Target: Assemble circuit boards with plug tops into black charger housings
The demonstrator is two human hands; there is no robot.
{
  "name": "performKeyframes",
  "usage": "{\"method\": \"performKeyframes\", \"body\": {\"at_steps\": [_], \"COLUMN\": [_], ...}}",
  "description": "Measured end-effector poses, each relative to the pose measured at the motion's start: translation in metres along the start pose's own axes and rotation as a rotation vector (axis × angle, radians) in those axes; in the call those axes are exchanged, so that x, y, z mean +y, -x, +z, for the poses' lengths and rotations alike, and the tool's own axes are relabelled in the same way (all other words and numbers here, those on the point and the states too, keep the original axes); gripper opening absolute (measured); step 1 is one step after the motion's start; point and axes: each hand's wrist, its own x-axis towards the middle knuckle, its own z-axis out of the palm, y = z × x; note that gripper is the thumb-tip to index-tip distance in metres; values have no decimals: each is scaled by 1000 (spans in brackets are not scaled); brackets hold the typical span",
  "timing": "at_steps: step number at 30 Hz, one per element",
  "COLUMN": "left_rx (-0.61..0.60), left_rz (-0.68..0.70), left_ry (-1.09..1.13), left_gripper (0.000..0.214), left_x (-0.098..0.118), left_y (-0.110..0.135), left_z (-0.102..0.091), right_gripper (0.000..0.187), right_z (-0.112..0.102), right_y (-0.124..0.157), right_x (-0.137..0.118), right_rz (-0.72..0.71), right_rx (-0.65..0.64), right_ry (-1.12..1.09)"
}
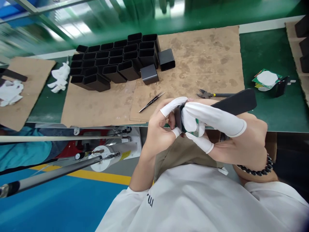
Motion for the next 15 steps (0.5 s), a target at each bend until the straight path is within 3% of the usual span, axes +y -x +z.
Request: {"method": "performKeyframes", "body": {"at_steps": [5, 8, 15], "left_rx": [25, 37, -8], "left_rz": [39, 30, -63], "left_ry": [-108, -110, -72], "left_gripper": [47, 44, 50], "left_x": [3, 5, 1], "left_y": [-2, -4, -2], "left_z": [0, 2, 4], "right_gripper": [66, 63, 72], "right_z": [-1, -2, -4], "right_y": [-7, -11, -17], "right_x": [-4, -2, -4], "right_rz": [77, 19, -31], "right_rx": [-70, -120, -188], "right_ry": [-117, -154, -151]}}
